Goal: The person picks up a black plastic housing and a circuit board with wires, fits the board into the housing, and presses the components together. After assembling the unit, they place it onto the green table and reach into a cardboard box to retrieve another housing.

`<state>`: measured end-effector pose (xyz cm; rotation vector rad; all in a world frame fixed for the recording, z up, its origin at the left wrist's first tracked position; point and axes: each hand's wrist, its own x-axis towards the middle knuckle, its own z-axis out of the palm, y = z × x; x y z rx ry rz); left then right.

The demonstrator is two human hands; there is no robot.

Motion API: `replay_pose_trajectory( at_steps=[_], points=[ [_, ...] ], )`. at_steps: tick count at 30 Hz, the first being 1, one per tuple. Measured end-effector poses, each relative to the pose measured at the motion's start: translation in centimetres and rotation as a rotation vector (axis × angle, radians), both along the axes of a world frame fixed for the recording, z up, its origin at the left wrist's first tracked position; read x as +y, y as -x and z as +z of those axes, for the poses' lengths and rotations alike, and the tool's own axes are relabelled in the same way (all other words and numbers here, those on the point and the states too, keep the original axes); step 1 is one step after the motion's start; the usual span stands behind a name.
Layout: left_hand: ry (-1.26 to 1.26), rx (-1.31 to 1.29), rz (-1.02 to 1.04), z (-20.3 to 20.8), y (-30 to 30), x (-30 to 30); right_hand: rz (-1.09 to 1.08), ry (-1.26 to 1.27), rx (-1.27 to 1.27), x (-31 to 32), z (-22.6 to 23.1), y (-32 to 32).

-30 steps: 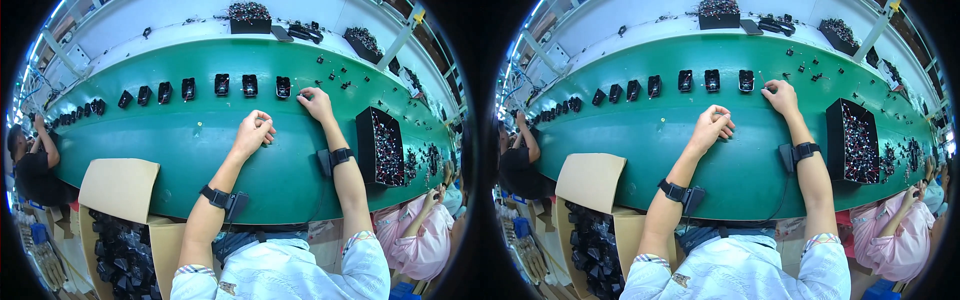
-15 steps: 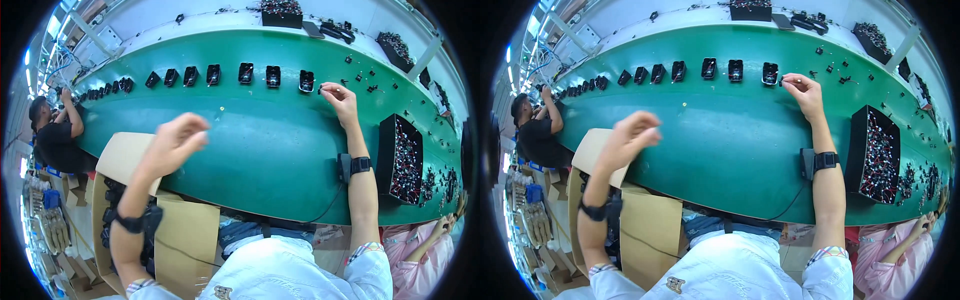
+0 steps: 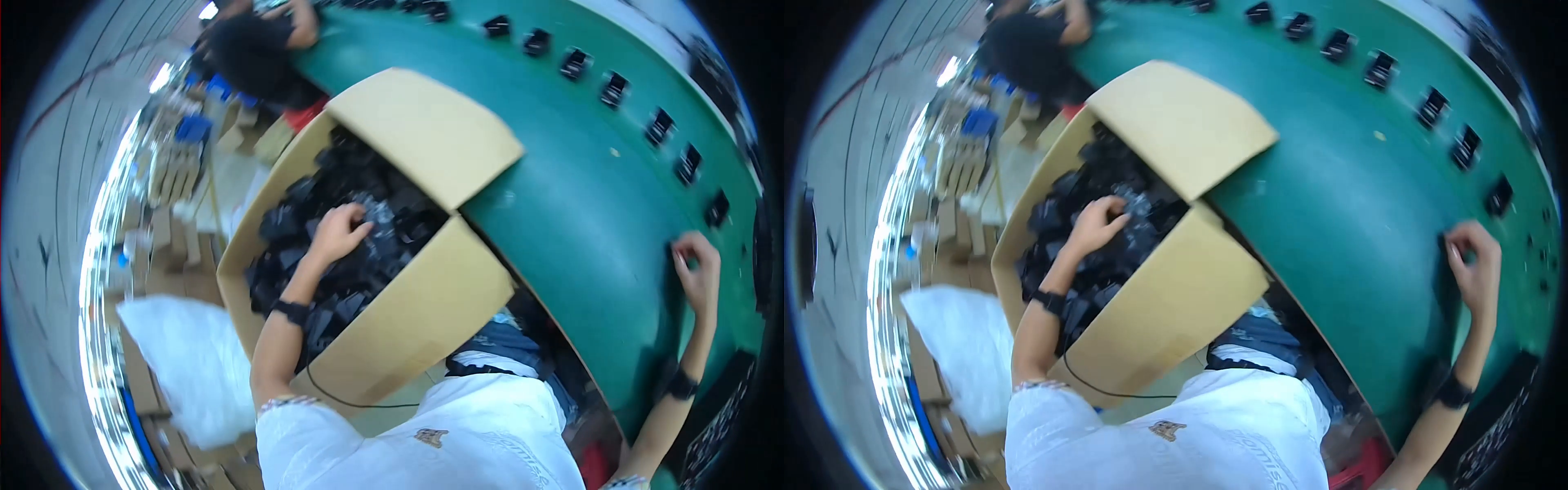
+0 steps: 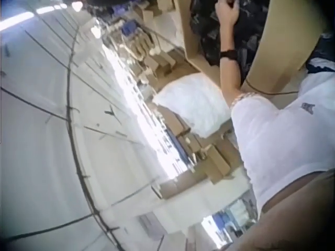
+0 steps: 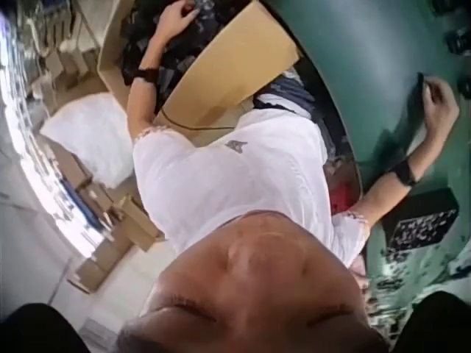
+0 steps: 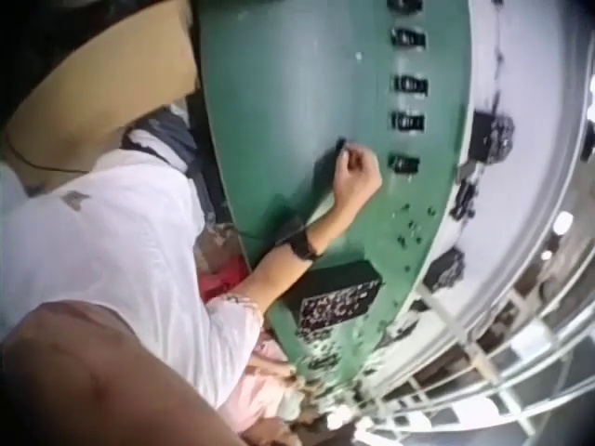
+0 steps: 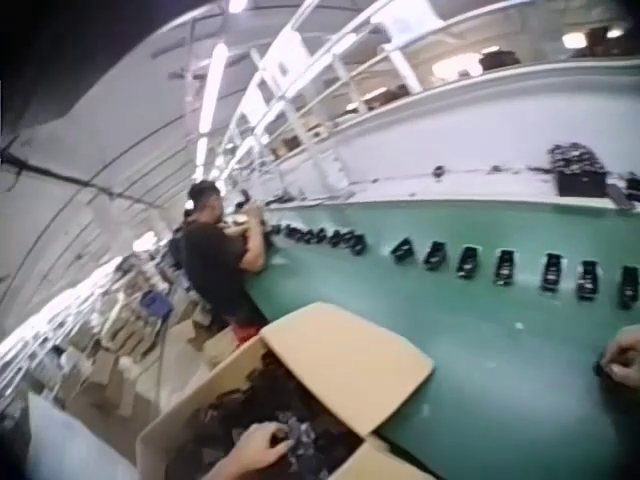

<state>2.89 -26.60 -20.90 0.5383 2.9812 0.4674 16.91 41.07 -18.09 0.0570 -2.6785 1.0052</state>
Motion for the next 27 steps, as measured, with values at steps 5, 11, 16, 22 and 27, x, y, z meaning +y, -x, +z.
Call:
replay_pose_trajectory(
  at_steps=[5, 11, 16, 22, 27],
  points=[
    [-0.046, -0.004, 0.092, 2.7, -0.8, 3.5, -0.066, -0.082, -0.048, -3.6, 1.0, 0.2],
    [-0.123, -0.223, -0.278, 3.4, -1.7, 6.5, -0.052, -0.067, -0.05, -5.2, 1.4, 0.3],
    [-0.201, -0.259, -0.329, 3.6, -2.8, 8.2, -0.079, -0.023, -0.068, -3.9, 0.9, -0.2],
    [-0.529, -0.233, -0.192, 6.2, -3.0, 9.1, -0.132, 0.127, -0.031, -2.0, -0.1, -0.1],
    [-0.966, -0.414, -0.153, 8.3, -2.6, 11.2, -0.025, 0.415, 0.155, -5.5, 3.9, -0.9]
  ],
)
